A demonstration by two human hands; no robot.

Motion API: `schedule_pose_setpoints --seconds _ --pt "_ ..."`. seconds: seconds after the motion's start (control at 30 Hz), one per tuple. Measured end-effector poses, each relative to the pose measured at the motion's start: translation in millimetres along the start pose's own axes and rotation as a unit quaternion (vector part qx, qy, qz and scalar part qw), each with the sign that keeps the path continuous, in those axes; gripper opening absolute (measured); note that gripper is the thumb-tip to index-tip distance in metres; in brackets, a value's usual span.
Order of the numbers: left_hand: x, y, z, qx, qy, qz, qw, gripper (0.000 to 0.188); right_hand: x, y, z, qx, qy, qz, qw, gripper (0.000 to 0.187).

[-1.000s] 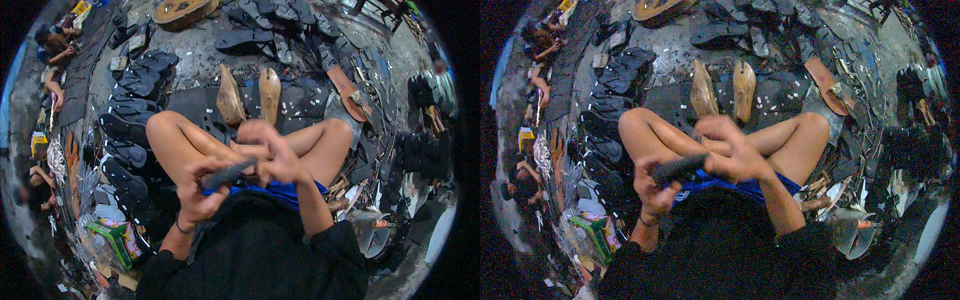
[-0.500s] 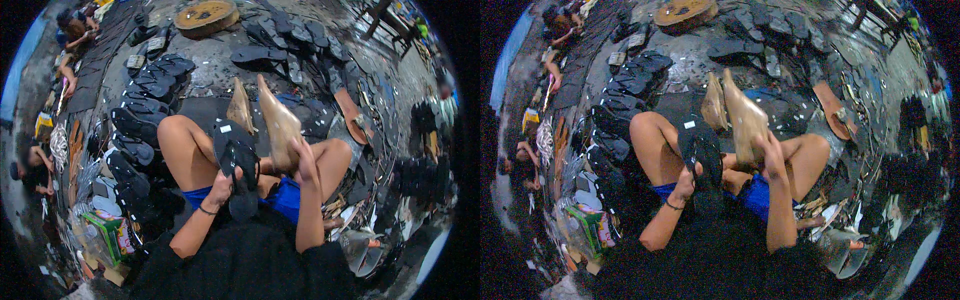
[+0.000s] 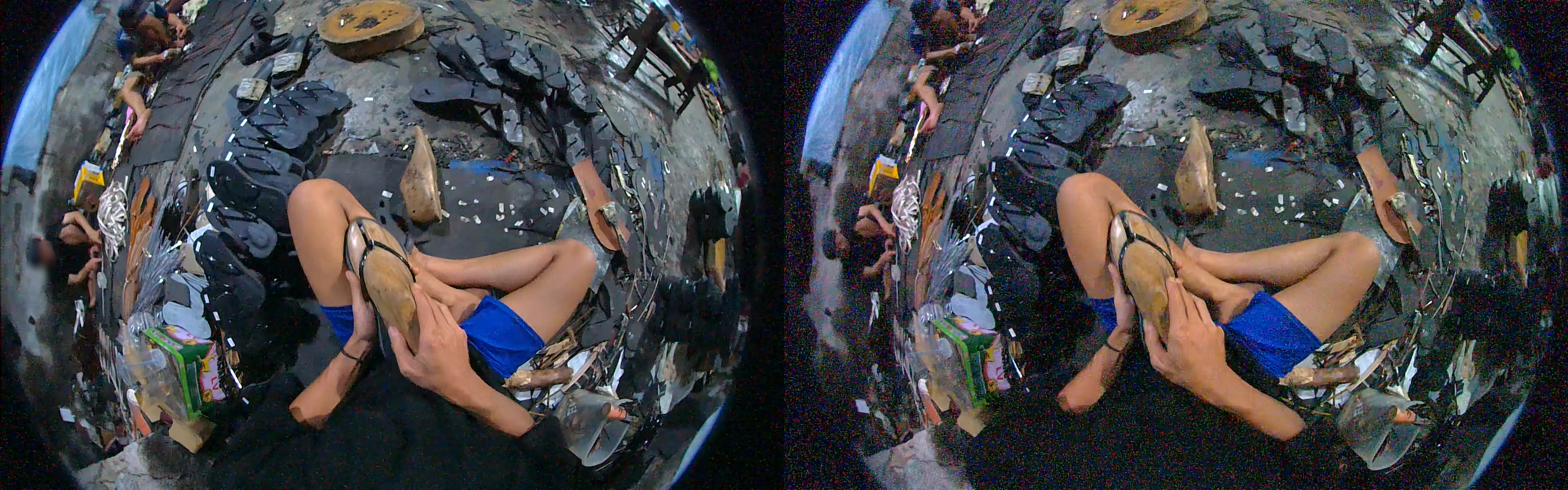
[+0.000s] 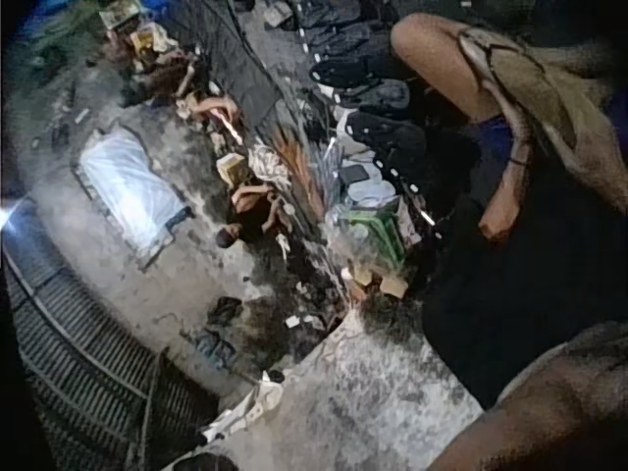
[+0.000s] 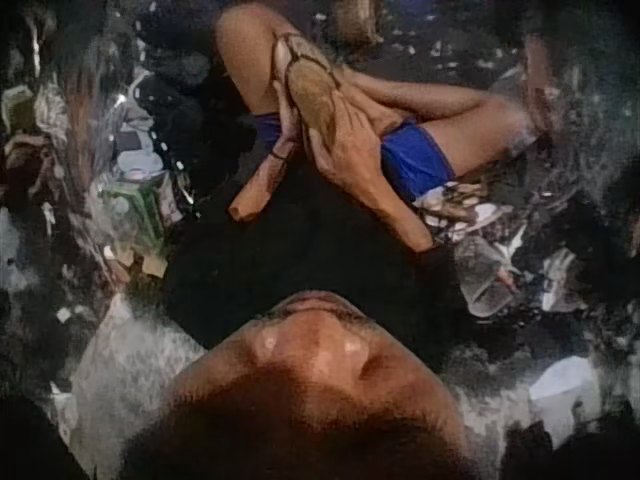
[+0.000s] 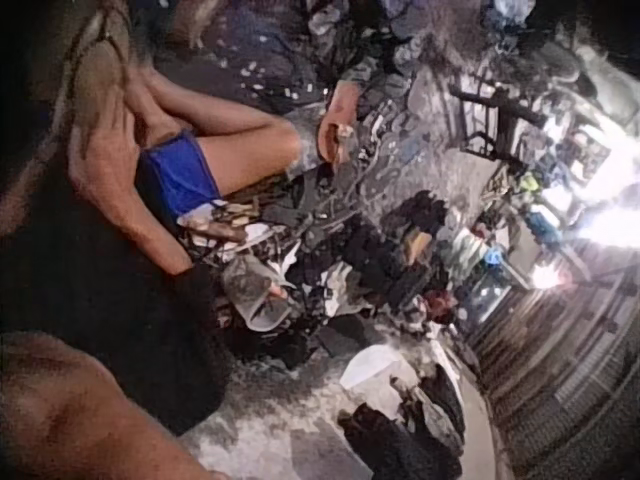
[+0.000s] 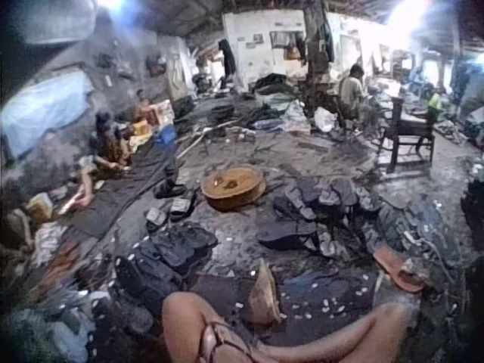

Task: The person sits on the floor and assembles black flip-flops by attaching straps to soles using a wooden last. They repeatedly pick up straps and soles, align them, and press them together by hand, then place finished units aside.

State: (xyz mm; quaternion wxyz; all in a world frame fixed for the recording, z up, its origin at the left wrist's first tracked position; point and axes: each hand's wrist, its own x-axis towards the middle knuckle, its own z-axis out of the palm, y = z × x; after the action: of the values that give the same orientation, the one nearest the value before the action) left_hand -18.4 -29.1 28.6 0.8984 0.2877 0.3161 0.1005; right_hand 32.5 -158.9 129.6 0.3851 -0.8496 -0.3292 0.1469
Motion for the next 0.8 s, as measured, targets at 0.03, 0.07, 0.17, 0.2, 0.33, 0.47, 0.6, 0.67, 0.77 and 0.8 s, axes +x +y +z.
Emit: schedule_pose_setpoints --seconds 0.03,0.07,0.17,0.2,0.33,0.47,0.6,0.67,0.77,0.8 --pt "5 -3 -10 0.003 0.013 -0.004 1.000 0.088 2 -1 10 -0.004 0.018 0.001 1.000 0.067" --pt "10 -6 -20 0.006 0.025 -0.008 1.000 0.090 3 -2 18 -0.009 0.036 0.003 0.999 0.067" --pt "17 -10 -30 -0.045 -0.013 -0.021 0.999 0.090 9 -6 27 -0.015 0.061 -0.005 0.998 0.067" --pt "15 -11 -29 -0.055 -0.019 -0.028 0.998 0.090 9 -7 29 -0.019 0.065 -0.003 0.998 0.067" --pt "14 -7 -20 -0.091 -0.038 -0.038 0.994 0.084 14 -6 35 -0.006 0.094 -0.012 0.996 0.065" --pt "16 -3 -12 -0.089 -0.010 -0.029 0.996 0.083 20 -8 42 -0.010 0.106 -0.006 0.994 0.064" --pt "26 4 -4 -0.098 -0.165 0.013 0.981 0.077 21 -4 35 0.005 0.116 -0.010 0.993 0.064" --pt "28 9 13 -0.027 -0.102 0.066 0.992 0.072 25 -5 22 -0.030 0.140 -0.046 0.989 0.063" --pt "28 27 24 0.112 -0.075 0.097 0.986 0.070 31 -8 10 -0.080 0.171 -0.076 0.979 0.065" --pt "29 36 32 0.135 -0.088 0.088 0.983 0.072 36 -8 5 -0.101 0.186 -0.084 0.974 0.066"
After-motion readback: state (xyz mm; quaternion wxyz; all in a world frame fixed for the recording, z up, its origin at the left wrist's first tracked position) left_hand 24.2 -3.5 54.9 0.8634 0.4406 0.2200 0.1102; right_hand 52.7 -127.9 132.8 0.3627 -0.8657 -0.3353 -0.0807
